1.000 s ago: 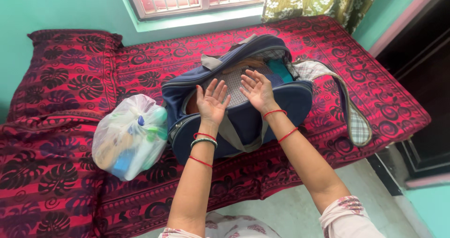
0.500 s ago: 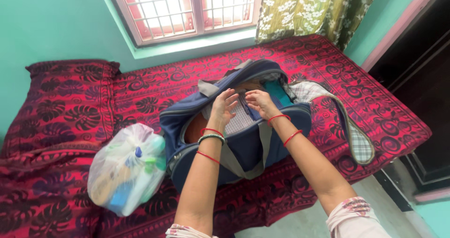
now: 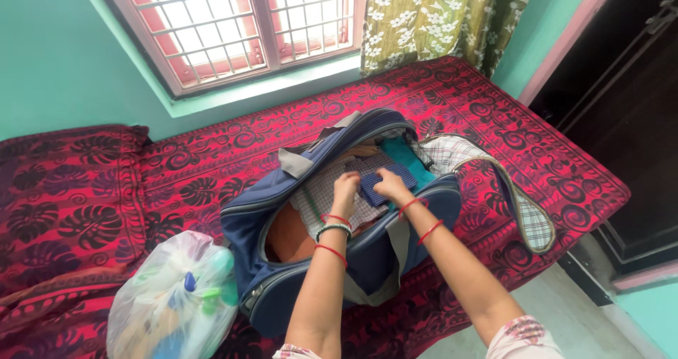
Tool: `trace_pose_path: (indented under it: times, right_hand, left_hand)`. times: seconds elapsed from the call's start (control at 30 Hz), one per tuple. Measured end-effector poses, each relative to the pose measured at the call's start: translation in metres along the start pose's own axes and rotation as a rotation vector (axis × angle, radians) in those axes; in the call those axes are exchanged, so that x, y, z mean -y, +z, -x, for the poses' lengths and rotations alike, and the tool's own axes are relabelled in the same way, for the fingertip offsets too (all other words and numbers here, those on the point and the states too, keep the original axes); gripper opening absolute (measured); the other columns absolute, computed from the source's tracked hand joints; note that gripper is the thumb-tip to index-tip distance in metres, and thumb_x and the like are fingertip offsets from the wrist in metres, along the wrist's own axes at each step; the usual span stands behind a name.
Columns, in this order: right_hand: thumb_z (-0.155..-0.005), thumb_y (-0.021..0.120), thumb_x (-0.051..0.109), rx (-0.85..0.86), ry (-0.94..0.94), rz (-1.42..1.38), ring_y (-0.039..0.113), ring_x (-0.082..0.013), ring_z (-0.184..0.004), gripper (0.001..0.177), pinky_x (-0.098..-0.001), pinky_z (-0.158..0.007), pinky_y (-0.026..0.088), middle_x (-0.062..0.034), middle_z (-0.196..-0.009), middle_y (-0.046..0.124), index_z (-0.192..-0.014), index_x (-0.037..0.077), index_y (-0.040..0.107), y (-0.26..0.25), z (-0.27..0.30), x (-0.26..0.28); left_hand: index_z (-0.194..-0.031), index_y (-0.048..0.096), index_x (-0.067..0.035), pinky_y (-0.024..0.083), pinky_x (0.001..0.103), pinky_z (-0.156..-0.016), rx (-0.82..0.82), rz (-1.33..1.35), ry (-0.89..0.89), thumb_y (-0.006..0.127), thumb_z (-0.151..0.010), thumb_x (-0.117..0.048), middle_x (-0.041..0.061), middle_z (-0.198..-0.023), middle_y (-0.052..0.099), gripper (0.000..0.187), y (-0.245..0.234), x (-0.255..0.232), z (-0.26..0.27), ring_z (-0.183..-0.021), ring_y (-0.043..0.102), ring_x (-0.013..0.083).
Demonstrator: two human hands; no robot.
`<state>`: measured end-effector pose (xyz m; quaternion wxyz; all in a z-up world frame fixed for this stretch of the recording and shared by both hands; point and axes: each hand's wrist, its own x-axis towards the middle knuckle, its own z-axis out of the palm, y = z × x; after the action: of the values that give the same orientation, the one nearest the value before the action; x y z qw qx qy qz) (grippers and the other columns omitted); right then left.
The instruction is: The person removes folded shirts from a blue duffel bag on a bed, carries them to an open wardrobe, and places them on shelves. The person repeats this process with multiple shirts, organizing them in the wardrobe.
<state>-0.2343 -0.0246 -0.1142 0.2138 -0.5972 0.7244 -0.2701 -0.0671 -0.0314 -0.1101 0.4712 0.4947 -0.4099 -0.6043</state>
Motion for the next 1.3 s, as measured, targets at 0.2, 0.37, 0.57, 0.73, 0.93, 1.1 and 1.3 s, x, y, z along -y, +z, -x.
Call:
trace_pose_path:
  times: [0.2, 0.37, 0.57, 0.73, 0.93, 1.1, 1.3]
  right_hand:
    - [-0.071, 0.071, 0.022, -0.117, -0.039, -0.040, 0.059, -0.0420, -0.124, 0.067, -0.0441, -0.107, 0.047, -0.0267, -0.126, 0.065, -0.134, 0.005, 0.057, 0.011, 0.023, -0.014]
    - [-0.075, 0.073, 0.025, 0.048, 0.059, 0.204, 0.044, -0.0417, -0.137, 0.067, -0.0627, -0.107, 0.042, -0.0215, -0.142, 0.052, -0.138, 0.015, 0.053, 0.013, 0.063, 0.001]
    - [-0.082, 0.073, 0.023, -0.088, 0.018, 0.355, 0.037, -0.0439, -0.139, 0.061, -0.0714, -0.100, 0.038, -0.0231, -0.150, 0.042, -0.138, 0.017, 0.051, 0.015, 0.088, 0.029]
    - [-0.081, 0.068, 0.013, -0.313, -0.057, 0.272, 0.049, -0.0369, -0.132, 0.045, -0.0655, -0.104, 0.039, -0.0172, -0.138, 0.057, -0.125, 0.015, 0.065, 0.025, 0.089, 0.019]
    - [-0.090, 0.063, 0.009, -0.584, -0.121, -0.139, 0.063, -0.0337, -0.118, 0.024, -0.0500, -0.102, 0.046, -0.0128, -0.120, 0.072, -0.113, 0.008, 0.068, 0.018, 0.075, 0.012]
    - [-0.097, 0.064, 0.003, -0.766, -0.256, -0.396, 0.063, -0.0346, -0.119, 0.024, -0.0418, -0.103, 0.048, -0.0160, -0.125, 0.069, -0.120, 0.005, 0.065, 0.000, 0.080, 0.023]
    - [-0.080, 0.062, -0.006, -0.521, -0.453, -0.470, 0.069, -0.0322, -0.111, 0.032, -0.0405, -0.099, 0.052, -0.0126, -0.114, 0.075, -0.107, 0.007, 0.076, -0.003, 0.097, 0.031]
  left_hand:
    - [-0.111, 0.071, 0.000, 0.048, 0.031, -0.054, -0.090, -0.037, -0.129, 0.071, -0.088, -0.016, 0.010, -0.084, 0.071, 0.029, 0.003, 0.058, 0.005, -0.065, 0.063, 0.0161]
    - [-0.114, 0.073, 0.003, 0.049, 0.029, -0.064, 0.058, 0.035, 0.023, 0.074, -0.095, -0.025, 0.010, -0.091, 0.073, 0.034, 0.002, 0.085, 0.027, -0.076, 0.064, 0.0132]
    - [-0.128, 0.072, -0.001, 0.054, 0.028, -0.084, 0.192, 0.038, 0.159, 0.063, -0.103, -0.032, 0.005, -0.110, 0.076, 0.040, 0.005, 0.099, 0.051, -0.098, 0.069, 0.0123]
    - [-0.131, 0.064, 0.000, 0.051, 0.027, -0.100, 0.170, 0.219, 0.257, 0.064, -0.101, -0.024, 0.009, -0.128, 0.070, 0.038, 0.004, 0.114, 0.064, -0.117, 0.064, 0.0138]
    - [-0.132, 0.057, -0.002, 0.050, 0.024, -0.099, 0.087, 0.232, 0.171, 0.064, -0.098, -0.022, 0.010, -0.129, 0.068, 0.041, 0.002, 0.115, 0.061, -0.119, 0.065, 0.0144]
    - [-0.139, 0.055, -0.005, 0.048, 0.035, -0.092, 0.008, 0.352, -0.237, 0.059, -0.096, -0.041, 0.018, -0.128, 0.071, 0.056, -0.004, 0.095, 0.039, -0.108, 0.062, 0.0228]
    - [-0.144, 0.046, -0.008, 0.051, 0.047, -0.099, 0.120, 0.526, -0.422, 0.045, -0.092, -0.072, 0.018, -0.129, 0.064, 0.083, -0.015, 0.042, 0.044, -0.119, 0.061, 0.0322]
